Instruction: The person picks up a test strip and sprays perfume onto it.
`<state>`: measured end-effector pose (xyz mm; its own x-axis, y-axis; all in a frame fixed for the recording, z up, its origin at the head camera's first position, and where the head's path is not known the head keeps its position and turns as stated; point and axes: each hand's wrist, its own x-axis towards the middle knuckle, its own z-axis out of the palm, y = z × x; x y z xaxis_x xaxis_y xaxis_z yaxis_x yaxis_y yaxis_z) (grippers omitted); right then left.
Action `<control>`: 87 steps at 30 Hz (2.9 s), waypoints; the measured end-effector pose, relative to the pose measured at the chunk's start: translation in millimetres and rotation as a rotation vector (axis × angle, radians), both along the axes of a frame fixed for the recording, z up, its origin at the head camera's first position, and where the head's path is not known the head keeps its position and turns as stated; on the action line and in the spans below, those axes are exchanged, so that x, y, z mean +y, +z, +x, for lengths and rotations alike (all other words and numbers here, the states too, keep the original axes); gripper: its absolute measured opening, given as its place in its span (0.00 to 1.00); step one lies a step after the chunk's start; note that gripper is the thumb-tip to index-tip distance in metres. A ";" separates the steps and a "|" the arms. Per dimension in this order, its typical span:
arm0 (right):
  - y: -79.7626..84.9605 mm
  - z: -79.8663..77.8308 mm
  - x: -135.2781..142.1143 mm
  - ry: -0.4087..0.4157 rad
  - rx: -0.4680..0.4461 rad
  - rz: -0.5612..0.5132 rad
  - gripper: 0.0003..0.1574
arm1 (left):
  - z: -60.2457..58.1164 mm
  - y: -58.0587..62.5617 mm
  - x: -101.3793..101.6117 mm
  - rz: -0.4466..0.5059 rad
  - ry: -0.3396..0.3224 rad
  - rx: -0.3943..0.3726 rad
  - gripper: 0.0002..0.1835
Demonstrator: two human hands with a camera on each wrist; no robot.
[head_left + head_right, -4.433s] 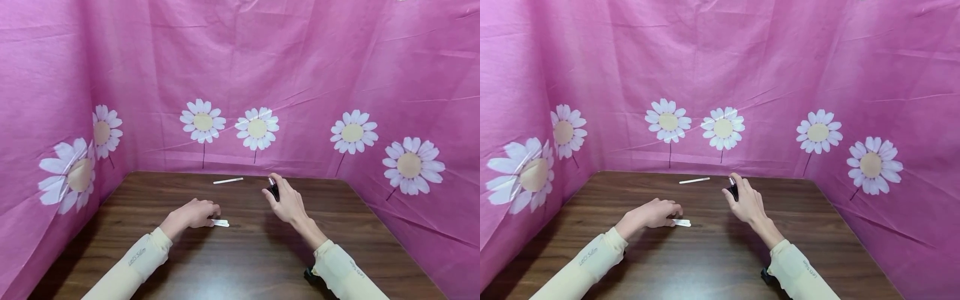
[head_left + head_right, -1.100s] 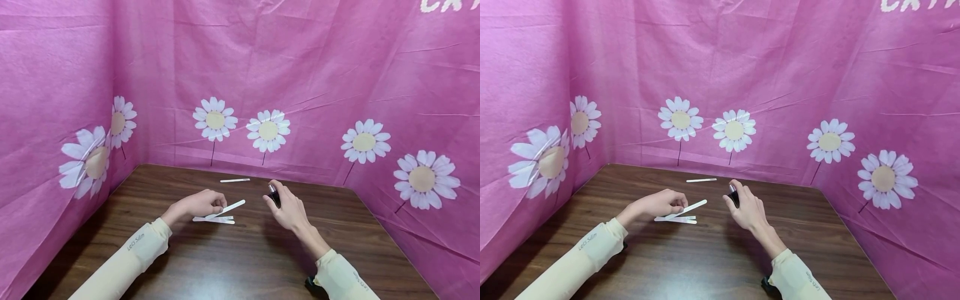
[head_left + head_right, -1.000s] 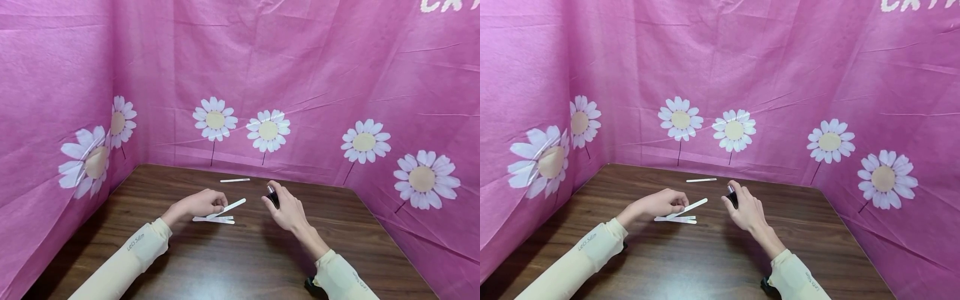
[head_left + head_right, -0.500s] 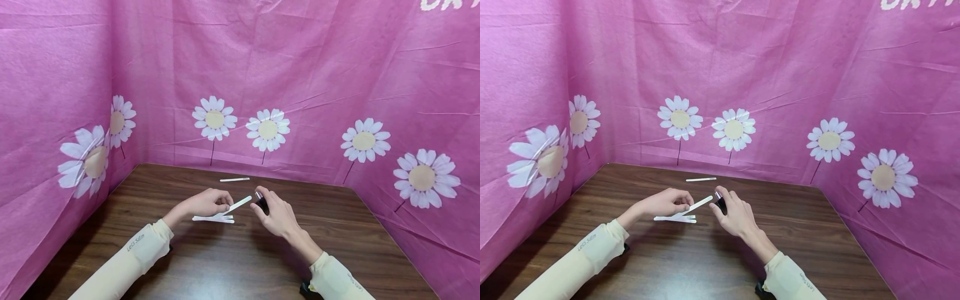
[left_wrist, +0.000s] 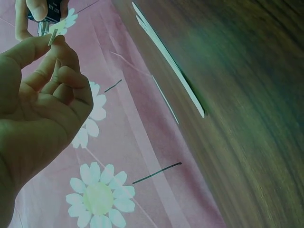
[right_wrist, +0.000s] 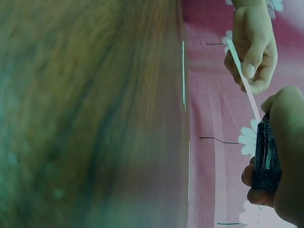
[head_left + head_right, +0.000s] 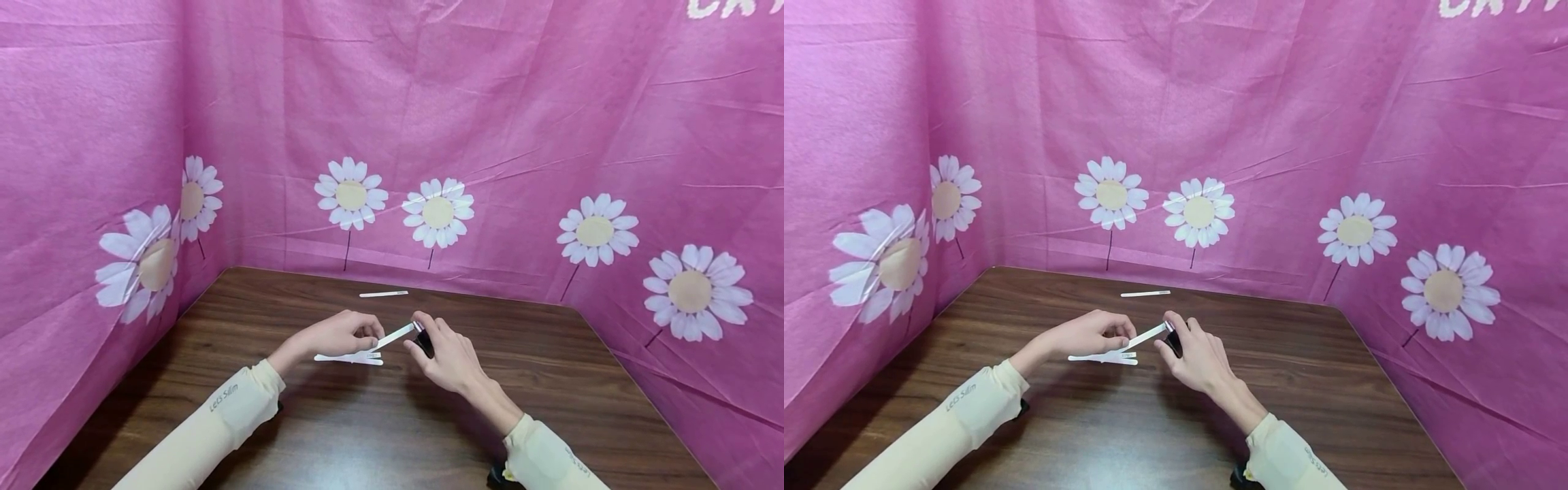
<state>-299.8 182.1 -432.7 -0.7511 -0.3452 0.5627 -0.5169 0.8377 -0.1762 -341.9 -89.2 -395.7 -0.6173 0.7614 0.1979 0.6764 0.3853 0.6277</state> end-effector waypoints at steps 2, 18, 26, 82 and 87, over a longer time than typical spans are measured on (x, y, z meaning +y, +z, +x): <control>-0.4 -0.1 -0.2 0.003 0.003 0.001 0.31 | 0.2 0.3 -0.1 0.000 -0.002 0.005 0.06; 1.0 0.4 -1.2 -0.002 0.014 -0.030 0.31 | -0.6 1.1 -3.2 0.006 0.003 0.019 0.06; 1.1 0.5 -0.3 -0.008 0.011 -0.020 0.32 | -1.1 1.5 -2.6 0.001 0.001 0.012 0.06; 1.9 1.4 -0.7 -0.015 -0.001 0.019 0.31 | -3.2 -2.0 -3.0 -0.023 -0.024 0.002 0.06; 4.4 1.2 0.0 -0.020 0.010 0.010 0.30 | -2.9 -2.3 -3.9 -0.020 -0.014 -0.014 0.06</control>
